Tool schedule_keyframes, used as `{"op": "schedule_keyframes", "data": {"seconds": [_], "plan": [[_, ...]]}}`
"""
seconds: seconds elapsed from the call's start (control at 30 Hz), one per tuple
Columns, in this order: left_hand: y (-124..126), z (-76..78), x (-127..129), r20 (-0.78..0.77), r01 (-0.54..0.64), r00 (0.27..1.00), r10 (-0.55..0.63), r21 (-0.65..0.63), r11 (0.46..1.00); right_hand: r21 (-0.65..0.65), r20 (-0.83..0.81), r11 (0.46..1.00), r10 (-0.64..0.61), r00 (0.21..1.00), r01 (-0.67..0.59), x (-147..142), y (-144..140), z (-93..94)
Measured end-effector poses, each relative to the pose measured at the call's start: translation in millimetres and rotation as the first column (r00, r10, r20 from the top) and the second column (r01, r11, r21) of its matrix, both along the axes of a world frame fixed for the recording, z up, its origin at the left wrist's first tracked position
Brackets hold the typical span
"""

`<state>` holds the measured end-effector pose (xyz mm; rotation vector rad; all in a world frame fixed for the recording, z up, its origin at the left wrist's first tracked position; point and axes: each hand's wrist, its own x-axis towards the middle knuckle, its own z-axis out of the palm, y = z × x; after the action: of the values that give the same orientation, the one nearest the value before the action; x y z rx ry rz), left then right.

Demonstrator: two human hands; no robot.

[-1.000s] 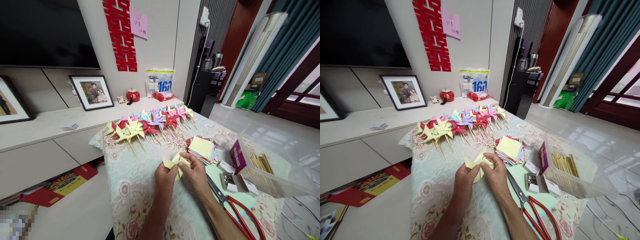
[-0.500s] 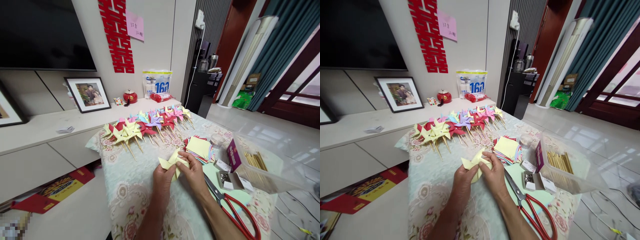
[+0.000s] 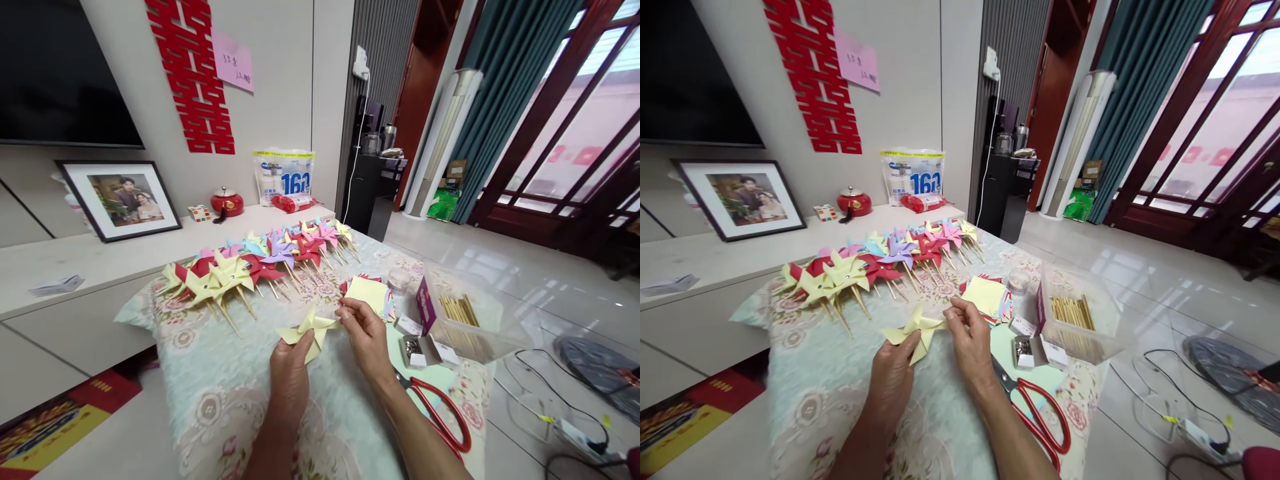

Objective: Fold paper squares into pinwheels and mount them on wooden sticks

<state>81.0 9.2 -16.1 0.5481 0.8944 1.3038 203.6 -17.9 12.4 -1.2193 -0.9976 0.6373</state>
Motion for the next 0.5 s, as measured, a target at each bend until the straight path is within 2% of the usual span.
{"op": "schedule_keyframes", "data": {"seconds": [0.1,0.17,0.3,0.37,0.4,0.43,0.5], "plan": [[-1.0,1.2,-1.2,-0.012,0.009,1.000,-0.009,-0.022,1.000,-0.010,0.131,0.999,0.041,0.991,-0.040,14.4,-12.6,22.1],[-1.5,0.6,-2.2,-0.018,0.007,1.000,-0.008,-0.037,0.999,-0.009,0.246,1.000,0.018,0.969,-0.016,35.7,-22.3,42.8],[-0.1,-3.9,-2.5,-0.041,0.035,0.998,-0.037,-0.046,0.998,0.020,0.473,0.976,-0.201,0.858,0.218,113.8,-31.5,86.7],[1.4,-6.6,-1.7,-0.026,0.034,0.999,-0.036,-0.048,0.998,-0.062,0.515,0.949,-0.235,0.824,0.310,161.2,-29.3,101.6],[2.1,-7.7,-1.2,-0.009,0.026,1.000,-0.027,-0.049,0.998,-0.161,0.516,0.926,-0.216,0.829,0.341,182.9,-27.4,105.7],[2.7,-8.5,-0.8,0.011,0.016,1.000,-0.016,-0.053,0.998,-0.287,0.504,0.887,-0.182,0.844,0.362,201.7,-25.5,107.2],[3.2,-9.5,-0.4,0.053,0.006,0.999,-0.004,-0.053,0.999,-0.383,0.480,0.847,-0.157,0.863,0.368,227.9,-23.4,103.2]]}}
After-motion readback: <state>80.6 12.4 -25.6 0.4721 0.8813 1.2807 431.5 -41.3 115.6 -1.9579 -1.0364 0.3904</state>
